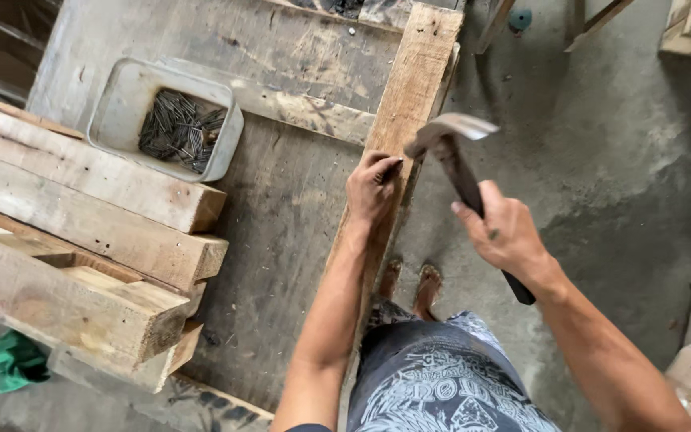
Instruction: The person uses a hammer to drive nails into a wooden plank on a workbench. They repeatedly position the plank, place nails, and strike them until flush. The person occasionally repositions the plank and continues hammering along its length.
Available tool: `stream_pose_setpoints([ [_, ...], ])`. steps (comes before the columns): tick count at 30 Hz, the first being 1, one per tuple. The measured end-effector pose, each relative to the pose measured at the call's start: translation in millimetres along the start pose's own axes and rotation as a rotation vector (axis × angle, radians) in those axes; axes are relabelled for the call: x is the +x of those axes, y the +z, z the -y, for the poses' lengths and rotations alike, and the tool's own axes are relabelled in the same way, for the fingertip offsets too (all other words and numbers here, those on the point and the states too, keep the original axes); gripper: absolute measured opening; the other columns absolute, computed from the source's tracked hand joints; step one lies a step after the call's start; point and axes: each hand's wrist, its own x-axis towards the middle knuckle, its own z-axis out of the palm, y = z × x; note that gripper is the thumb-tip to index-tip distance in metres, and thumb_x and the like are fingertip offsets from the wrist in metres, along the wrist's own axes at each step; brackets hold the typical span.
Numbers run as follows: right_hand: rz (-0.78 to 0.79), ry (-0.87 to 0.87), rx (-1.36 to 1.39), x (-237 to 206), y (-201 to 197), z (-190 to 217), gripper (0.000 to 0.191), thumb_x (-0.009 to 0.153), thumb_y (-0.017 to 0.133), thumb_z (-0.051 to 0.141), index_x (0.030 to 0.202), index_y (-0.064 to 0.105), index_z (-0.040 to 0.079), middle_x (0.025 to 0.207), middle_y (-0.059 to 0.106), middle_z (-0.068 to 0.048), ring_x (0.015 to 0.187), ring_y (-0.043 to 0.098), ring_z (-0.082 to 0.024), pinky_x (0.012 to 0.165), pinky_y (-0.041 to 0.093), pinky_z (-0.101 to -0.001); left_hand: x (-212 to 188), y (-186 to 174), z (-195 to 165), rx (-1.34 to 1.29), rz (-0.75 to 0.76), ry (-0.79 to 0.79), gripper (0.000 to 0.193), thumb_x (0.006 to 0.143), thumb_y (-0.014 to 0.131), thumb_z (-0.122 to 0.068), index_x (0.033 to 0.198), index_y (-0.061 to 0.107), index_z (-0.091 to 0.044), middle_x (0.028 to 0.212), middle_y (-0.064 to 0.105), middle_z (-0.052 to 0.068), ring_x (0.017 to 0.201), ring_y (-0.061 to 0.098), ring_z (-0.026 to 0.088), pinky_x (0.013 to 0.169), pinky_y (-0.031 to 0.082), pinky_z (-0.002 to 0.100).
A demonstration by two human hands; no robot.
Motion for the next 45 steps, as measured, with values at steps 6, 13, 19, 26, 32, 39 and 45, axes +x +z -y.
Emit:
stream_pose_setpoints([
  [6,-0.377,-0.269,0.052,-38.6,-75.0,26.3,0.029,0.105,0.062,0.031,0.101,0.053,0.004,0.067,0.057,-0.007,0.051,0.056,-0.017,0.043,0.044,-0.0322,-6.5,-21.2,4.8,0.55,0.216,-0.267,0.054,0.1,0.059,-0.044,0.144,0.054,-0.015,0.119,0.06,0.018,0.098,0.065,0.032,0.06,0.06,0.04],
  [13,-0.651,-0.615,0.25,-29.4,-55.9,14.2,0.032,0.112,0.059,0.032,0.101,0.052,0.002,0.072,0.056,-0.004,0.053,0.051,-0.012,0.047,0.044,-0.0275,-18.2,-22.9,10.9,0.446,0.245,-0.301,0.061,0.097,0.06,-0.054,0.143,0.052,-0.015,0.123,0.06,0.015,0.106,0.064,0.038,0.083,0.055,0.052],
  [19,-0.1,-0.199,-0.067,13.3,15.7,-23.4,0.03,0.098,0.063,0.031,0.099,0.051,0.004,0.058,0.058,-0.009,0.045,0.056,-0.022,0.044,0.046,-0.0416,-15.7,-21.8,5.5,0.416,0.283,-0.334,0.058,0.097,0.059,-0.052,0.142,0.051,-0.016,0.124,0.057,0.016,0.107,0.064,0.039,0.084,0.054,0.053],
  [26,-0.518,-0.67,0.37,-21.3,-87.8,-15.7,0.021,0.112,0.06,0.027,0.095,0.062,0.015,0.072,0.06,-0.001,0.052,0.057,-0.01,0.046,0.044,-0.0275,-17.8,-21.2,8.9,0.378,0.275,-0.315,0.061,0.097,0.059,-0.052,0.143,0.049,-0.014,0.121,0.056,0.017,0.107,0.063,0.04,0.084,0.053,0.053],
  [32,-0.275,-0.472,0.482,14.4,18.4,-37.8,0.027,0.11,0.059,0.035,0.107,0.061,0.008,0.079,0.069,-0.01,0.065,0.064,-0.022,0.058,0.051,-0.0384,-21.0,-16.8,10.2,0.372,0.257,-0.32,0.06,0.096,0.059,-0.052,0.142,0.051,-0.015,0.123,0.057,0.016,0.111,0.061,0.041,0.086,0.053,0.054],
  [39,-0.279,-0.196,0.089,-11.1,-35.0,-45.7,0.035,0.105,0.06,0.042,0.097,0.055,0.008,0.074,0.06,-0.006,0.057,0.06,-0.019,0.043,0.049,-0.0365,-17.1,-14.0,6.7,0.377,0.326,-0.386,0.066,0.095,0.061,-0.056,0.146,0.049,-0.016,0.12,0.056,0.019,0.108,0.062,0.041,0.087,0.052,0.055],
  [45,-0.603,-0.846,1.014,-1.1,-42.5,-20.4,0.029,0.109,0.058,0.033,0.102,0.052,0.005,0.069,0.059,-0.007,0.051,0.056,-0.02,0.044,0.046,-0.0323,-12.4,-13.2,9.8,0.325,0.253,-0.345,0.063,0.095,0.062,-0.055,0.143,0.052,-0.016,0.121,0.058,0.017,0.106,0.064,0.041,0.085,0.054,0.053],
])
